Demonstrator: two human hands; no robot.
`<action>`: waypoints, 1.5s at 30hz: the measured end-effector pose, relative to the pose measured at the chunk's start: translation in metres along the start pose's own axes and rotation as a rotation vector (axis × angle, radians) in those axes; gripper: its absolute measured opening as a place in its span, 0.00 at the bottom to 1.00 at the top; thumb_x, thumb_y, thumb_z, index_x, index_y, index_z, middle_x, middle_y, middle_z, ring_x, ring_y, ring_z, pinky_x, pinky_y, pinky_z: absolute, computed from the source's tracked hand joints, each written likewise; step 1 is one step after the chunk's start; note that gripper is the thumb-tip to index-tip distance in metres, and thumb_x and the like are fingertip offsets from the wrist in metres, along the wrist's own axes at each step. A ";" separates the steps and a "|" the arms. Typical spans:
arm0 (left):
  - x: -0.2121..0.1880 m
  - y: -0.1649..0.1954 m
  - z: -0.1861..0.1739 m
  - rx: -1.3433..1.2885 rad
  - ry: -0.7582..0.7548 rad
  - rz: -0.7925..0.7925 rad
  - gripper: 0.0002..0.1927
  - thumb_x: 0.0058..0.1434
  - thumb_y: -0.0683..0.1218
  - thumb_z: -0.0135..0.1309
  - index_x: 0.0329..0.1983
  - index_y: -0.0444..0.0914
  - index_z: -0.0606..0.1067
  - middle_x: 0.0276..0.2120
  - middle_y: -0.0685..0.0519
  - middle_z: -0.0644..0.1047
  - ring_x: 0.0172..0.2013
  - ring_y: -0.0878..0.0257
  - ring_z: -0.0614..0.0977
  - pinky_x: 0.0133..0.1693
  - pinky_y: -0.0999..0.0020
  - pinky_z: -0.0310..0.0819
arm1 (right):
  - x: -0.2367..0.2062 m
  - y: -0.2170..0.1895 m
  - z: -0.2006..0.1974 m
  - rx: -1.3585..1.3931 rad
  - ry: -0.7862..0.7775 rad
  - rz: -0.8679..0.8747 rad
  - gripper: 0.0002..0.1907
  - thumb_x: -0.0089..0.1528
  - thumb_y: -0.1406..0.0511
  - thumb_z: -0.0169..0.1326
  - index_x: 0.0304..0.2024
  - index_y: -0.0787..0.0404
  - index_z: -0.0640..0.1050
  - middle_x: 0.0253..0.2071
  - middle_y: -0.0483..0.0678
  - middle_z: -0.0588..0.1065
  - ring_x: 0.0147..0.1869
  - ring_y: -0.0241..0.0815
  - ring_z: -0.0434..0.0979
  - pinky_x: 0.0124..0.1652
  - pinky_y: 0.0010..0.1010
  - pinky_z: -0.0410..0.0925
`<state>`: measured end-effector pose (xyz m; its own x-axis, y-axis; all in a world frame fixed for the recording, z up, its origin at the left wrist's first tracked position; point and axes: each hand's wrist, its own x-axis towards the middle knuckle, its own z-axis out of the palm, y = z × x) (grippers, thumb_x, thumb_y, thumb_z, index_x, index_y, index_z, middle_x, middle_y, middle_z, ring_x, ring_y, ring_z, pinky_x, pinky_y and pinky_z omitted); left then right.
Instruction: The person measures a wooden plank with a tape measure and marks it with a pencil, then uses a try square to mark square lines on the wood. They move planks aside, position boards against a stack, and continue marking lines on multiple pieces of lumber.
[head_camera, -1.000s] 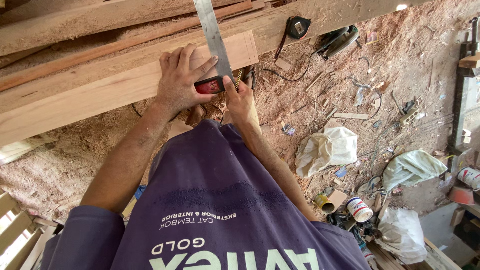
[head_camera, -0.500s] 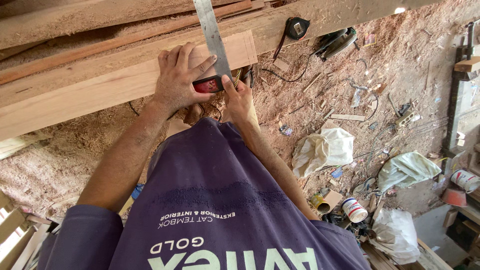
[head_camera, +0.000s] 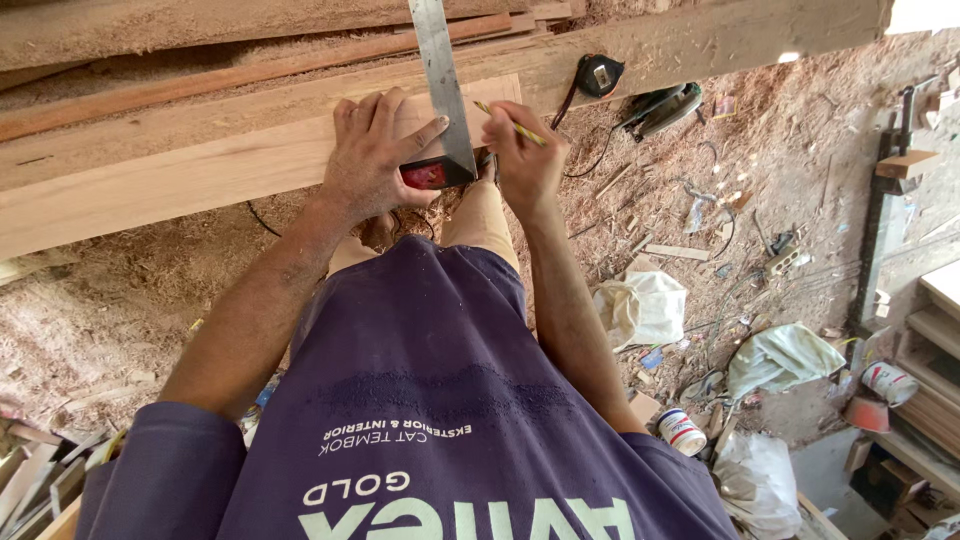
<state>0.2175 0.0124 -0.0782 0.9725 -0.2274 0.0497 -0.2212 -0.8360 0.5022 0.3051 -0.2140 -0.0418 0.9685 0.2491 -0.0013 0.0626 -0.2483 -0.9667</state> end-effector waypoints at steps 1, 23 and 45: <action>0.001 0.001 -0.001 0.000 -0.004 -0.001 0.57 0.33 0.70 0.76 0.71 0.55 0.73 0.63 0.39 0.62 0.65 0.41 0.63 0.63 0.32 0.52 | 0.005 -0.004 0.005 -0.064 -0.029 -0.025 0.11 0.72 0.65 0.54 0.50 0.68 0.81 0.36 0.53 0.83 0.36 0.37 0.85 0.35 0.27 0.81; -0.001 0.002 -0.009 0.046 0.008 -0.003 0.60 0.33 0.74 0.74 0.74 0.58 0.70 0.65 0.38 0.62 0.64 0.42 0.63 0.63 0.33 0.52 | -0.013 -0.002 -0.006 -0.655 -0.201 -0.219 0.15 0.73 0.60 0.52 0.35 0.61 0.77 0.24 0.49 0.74 0.23 0.39 0.74 0.23 0.35 0.68; -0.020 0.079 0.014 -0.152 0.274 -0.540 0.26 0.63 0.36 0.53 0.65 0.30 0.71 0.59 0.36 0.74 0.58 0.49 0.78 0.59 0.57 0.76 | -0.077 -0.004 -0.070 -0.354 -0.003 0.275 0.21 0.74 0.56 0.45 0.30 0.59 0.73 0.18 0.40 0.67 0.19 0.29 0.62 0.18 0.27 0.57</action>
<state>0.1791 -0.0561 -0.0516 0.9321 0.3603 -0.0360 0.2999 -0.7126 0.6342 0.2475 -0.2982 -0.0203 0.9599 0.1317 -0.2474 -0.1179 -0.6109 -0.7829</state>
